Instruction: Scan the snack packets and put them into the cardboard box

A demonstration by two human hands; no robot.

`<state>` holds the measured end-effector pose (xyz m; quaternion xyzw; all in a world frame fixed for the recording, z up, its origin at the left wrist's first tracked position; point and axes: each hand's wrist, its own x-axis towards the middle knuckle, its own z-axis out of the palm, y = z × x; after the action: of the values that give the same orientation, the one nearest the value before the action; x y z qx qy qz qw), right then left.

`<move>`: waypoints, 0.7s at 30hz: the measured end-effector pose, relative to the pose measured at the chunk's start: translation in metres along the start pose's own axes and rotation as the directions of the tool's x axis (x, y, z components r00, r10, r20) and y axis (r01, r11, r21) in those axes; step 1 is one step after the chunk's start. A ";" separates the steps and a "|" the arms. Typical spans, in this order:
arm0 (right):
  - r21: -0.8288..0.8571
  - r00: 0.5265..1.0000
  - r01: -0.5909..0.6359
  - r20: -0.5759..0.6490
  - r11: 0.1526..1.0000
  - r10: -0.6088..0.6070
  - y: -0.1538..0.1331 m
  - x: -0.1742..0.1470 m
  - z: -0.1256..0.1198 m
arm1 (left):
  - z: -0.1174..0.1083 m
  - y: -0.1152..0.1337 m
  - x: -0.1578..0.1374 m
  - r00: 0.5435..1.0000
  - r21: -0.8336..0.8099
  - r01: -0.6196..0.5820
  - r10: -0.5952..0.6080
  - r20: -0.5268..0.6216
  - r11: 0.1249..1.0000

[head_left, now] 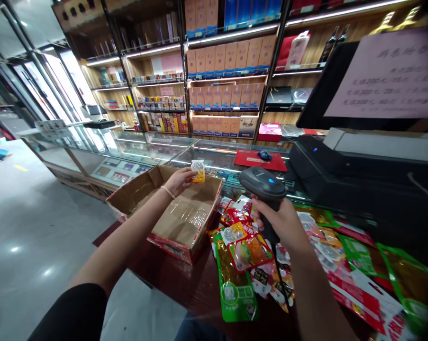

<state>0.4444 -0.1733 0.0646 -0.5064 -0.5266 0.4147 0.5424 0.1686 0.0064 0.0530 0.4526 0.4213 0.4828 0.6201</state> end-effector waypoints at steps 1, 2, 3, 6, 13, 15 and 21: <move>0.001 1.000 0.000 -0.008 1.000 0.000 0.000 0.000 -0.001 | 0.009 -0.002 -0.002 1.000 -0.015 -0.006 0.006 0.005 1.000; 0.005 1.000 0.001 -0.014 1.000 -0.001 -0.001 0.000 -0.002 | 0.018 -0.005 -0.004 1.000 -0.031 -0.012 0.012 0.009 0.999; 0.008 1.000 0.005 -0.015 1.000 -0.005 -0.001 0.000 -0.003 | 0.025 -0.008 -0.005 1.000 -0.049 -0.015 0.016 0.011 0.999; 0.006 1.000 0.026 -0.003 1.000 -0.026 0.001 0.001 -0.004 | 0.037 -0.016 -0.007 1.000 -0.095 -0.005 0.006 0.008 0.995; -0.049 1.000 0.011 -0.026 0.999 -0.012 0.007 0.004 0.001 | 0.033 -0.023 -0.009 0.991 -0.099 0.041 -0.028 0.129 0.994; -0.059 1.000 0.002 -0.031 0.998 -0.003 0.008 0.005 0.003 | 0.031 -0.024 -0.010 0.988 -0.078 0.065 -0.054 0.142 0.995; -0.105 1.000 -0.017 0.006 0.994 0.018 0.014 0.008 0.008 | 0.032 -0.027 -0.010 0.999 -0.129 0.033 -0.030 0.027 0.991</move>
<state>0.4386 -0.1628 0.0515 -0.5372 -0.5450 0.3932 0.5096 0.2031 -0.0113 0.0351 0.4106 0.3883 0.4935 0.6611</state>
